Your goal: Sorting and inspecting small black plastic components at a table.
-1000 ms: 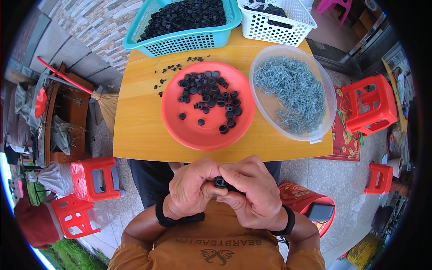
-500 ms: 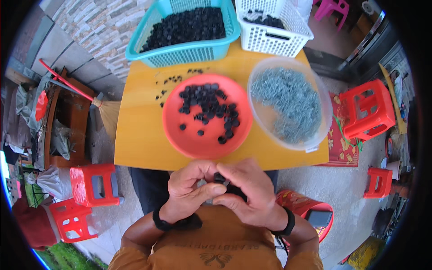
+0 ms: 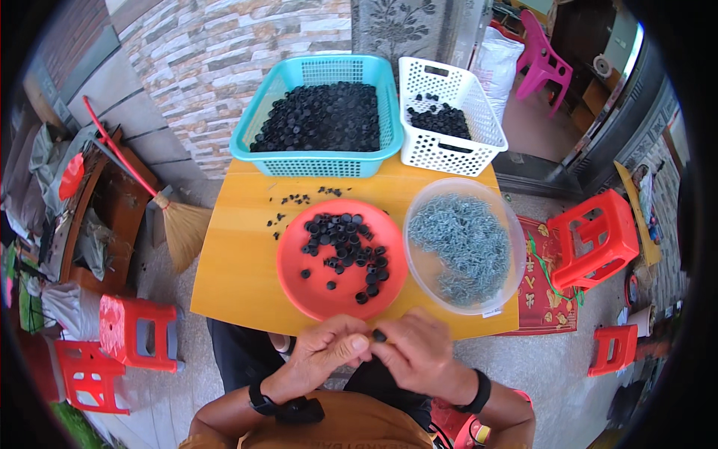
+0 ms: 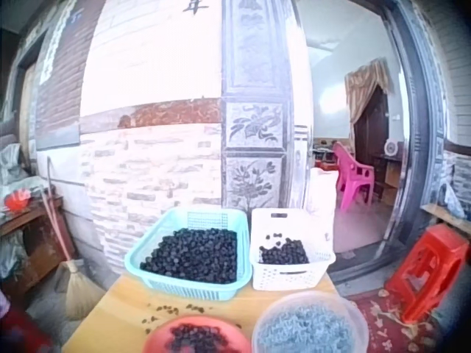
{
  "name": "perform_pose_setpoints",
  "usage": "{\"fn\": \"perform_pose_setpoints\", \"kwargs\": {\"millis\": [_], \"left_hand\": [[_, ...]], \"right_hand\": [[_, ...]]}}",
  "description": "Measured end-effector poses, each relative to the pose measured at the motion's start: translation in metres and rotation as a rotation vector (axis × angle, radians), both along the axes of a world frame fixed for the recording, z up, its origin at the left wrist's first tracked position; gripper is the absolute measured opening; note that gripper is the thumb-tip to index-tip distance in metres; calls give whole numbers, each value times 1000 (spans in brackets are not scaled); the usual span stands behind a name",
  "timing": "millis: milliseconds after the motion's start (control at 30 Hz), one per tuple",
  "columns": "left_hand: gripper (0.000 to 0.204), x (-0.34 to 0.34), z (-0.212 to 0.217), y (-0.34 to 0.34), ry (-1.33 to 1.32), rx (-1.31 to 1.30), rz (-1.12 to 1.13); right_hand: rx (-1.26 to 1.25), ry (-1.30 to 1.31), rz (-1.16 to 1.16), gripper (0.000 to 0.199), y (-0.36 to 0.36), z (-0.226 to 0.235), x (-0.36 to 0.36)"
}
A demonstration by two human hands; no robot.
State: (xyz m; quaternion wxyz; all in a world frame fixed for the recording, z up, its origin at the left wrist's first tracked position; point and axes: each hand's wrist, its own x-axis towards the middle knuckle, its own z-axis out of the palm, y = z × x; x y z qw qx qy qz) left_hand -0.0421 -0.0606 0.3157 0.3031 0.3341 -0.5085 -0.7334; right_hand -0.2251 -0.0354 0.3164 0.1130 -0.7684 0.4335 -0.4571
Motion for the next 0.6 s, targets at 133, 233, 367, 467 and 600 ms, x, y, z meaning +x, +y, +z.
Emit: {"fn": "perform_pose_setpoints", "kwargs": {"millis": [133,233,367,467,600], "left_hand": [[16,13,-8,-20,-320,-426,291],[17,21,-15,-36,-449,-672,400],[23,21,-17,-56,-569,-879,398],[25,22,-14,-66,-634,-989,358],[28,21,-17,-69,-685,-1006,246]], "right_hand": [[92,-25,-150,16,-37,15,-35],[312,-330,-360,15,-69,36,-59],[284,-278,-475,20,-126,67,-110],[112,-47,-596,24,-175,85,-141],[32,219,-745,33,-229,89,-192]]}}
